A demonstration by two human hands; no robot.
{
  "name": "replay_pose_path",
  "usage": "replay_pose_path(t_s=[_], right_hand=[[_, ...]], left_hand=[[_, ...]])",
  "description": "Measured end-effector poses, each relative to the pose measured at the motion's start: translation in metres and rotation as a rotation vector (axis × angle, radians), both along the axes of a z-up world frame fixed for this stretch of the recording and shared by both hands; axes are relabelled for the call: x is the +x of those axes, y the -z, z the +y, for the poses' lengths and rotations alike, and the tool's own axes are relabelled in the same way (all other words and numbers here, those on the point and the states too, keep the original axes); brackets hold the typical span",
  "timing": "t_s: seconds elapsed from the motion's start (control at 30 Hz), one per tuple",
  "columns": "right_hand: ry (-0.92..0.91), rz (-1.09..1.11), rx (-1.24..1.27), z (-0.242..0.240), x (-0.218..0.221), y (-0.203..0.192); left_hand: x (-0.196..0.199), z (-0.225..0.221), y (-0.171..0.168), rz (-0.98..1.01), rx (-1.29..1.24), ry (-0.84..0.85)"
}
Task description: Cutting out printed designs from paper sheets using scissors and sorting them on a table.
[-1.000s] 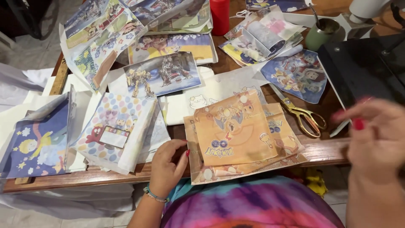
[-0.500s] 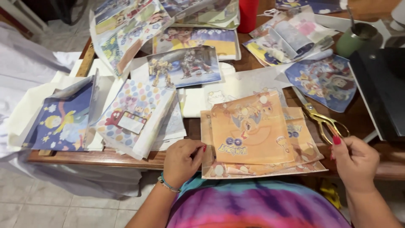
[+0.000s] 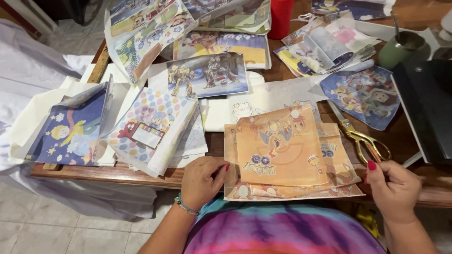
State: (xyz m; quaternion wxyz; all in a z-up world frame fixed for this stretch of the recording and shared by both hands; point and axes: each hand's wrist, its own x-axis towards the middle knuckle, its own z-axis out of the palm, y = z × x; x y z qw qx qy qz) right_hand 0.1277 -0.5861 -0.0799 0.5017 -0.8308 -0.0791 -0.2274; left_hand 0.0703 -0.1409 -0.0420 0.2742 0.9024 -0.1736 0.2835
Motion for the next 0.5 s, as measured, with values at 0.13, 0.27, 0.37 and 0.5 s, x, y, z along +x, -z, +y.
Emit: replay_pose_path(t_s=[0.13, 0.27, 0.37, 0.5], right_hand=[[0.002, 0.002, 0.009, 0.000, 0.002, -0.003], [-0.012, 0.015, 0.024, 0.001, 0.002, -0.008], [-0.019, 0.007, 0.053, 0.004, 0.004, -0.014], [-0.043, -0.008, 0.010, 0.011, 0.000, -0.024]], left_hand=[[0.001, 0.000, -0.004, -0.023, -0.008, 0.007], [0.000, 0.000, -0.003, 0.012, -0.004, 0.008], [0.001, 0.000, -0.002, -0.004, 0.001, -0.001], [0.001, -0.001, -0.004, -0.006, 0.003, -0.009]])
